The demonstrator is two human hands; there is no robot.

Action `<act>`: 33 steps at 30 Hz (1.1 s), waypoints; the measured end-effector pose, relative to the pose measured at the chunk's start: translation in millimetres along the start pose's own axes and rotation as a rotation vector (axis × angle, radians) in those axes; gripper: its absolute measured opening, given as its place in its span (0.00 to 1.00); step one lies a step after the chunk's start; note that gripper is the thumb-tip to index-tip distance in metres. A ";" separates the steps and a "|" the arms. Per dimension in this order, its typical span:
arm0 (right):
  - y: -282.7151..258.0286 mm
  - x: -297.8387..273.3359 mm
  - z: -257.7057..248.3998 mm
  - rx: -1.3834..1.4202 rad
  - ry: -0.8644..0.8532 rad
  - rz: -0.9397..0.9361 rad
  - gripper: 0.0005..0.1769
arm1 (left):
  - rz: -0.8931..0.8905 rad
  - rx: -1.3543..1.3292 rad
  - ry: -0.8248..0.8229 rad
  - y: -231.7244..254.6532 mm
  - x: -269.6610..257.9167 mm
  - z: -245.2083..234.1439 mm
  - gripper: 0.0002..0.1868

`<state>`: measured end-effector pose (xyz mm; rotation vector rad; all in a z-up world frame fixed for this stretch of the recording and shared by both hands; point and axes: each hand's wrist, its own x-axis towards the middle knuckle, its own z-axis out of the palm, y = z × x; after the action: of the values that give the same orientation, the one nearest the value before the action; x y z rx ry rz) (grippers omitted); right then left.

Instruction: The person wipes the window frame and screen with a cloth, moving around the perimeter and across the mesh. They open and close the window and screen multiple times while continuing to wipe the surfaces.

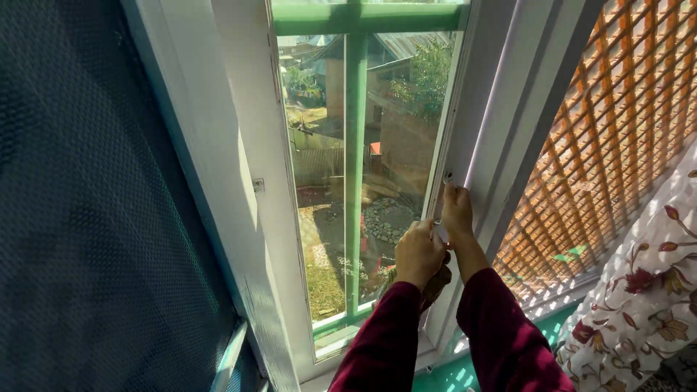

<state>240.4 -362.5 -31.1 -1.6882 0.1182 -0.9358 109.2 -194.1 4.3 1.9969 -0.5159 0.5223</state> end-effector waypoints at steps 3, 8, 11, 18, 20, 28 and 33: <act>-14.7 -12.5 -16.6 0.076 -0.092 0.030 0.25 | -0.004 0.011 -0.026 4.0 -6.4 11.0 0.22; -31.9 -14.0 -32.6 0.033 -0.246 -0.046 0.30 | -0.061 0.046 -0.090 19.1 -7.8 31.5 0.26; -32.3 -14.9 -31.0 0.029 -0.225 0.011 0.27 | -0.082 -0.004 -0.016 18.3 -5.4 47.0 0.28; -33.3 -12.5 -31.9 0.222 -0.341 0.067 0.24 | -0.021 -0.107 0.133 -5.0 9.3 90.0 0.30; -35.8 -13.7 -36.4 0.211 -0.387 0.074 0.25 | -0.110 -0.112 0.098 -8.4 13.7 101.4 0.27; -49.3 -8.1 -47.4 0.163 -0.506 0.080 0.23 | -0.301 -0.147 0.213 -1.1 18.2 118.0 0.21; -47.5 -9.1 -49.8 0.123 -0.528 -0.053 0.24 | -0.309 -0.019 0.231 -3.3 13.5 120.7 0.20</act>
<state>184.8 -379.8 6.8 -1.7730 -0.3308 -0.4980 139.7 -301.8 -43.2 1.9207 -0.0668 0.5420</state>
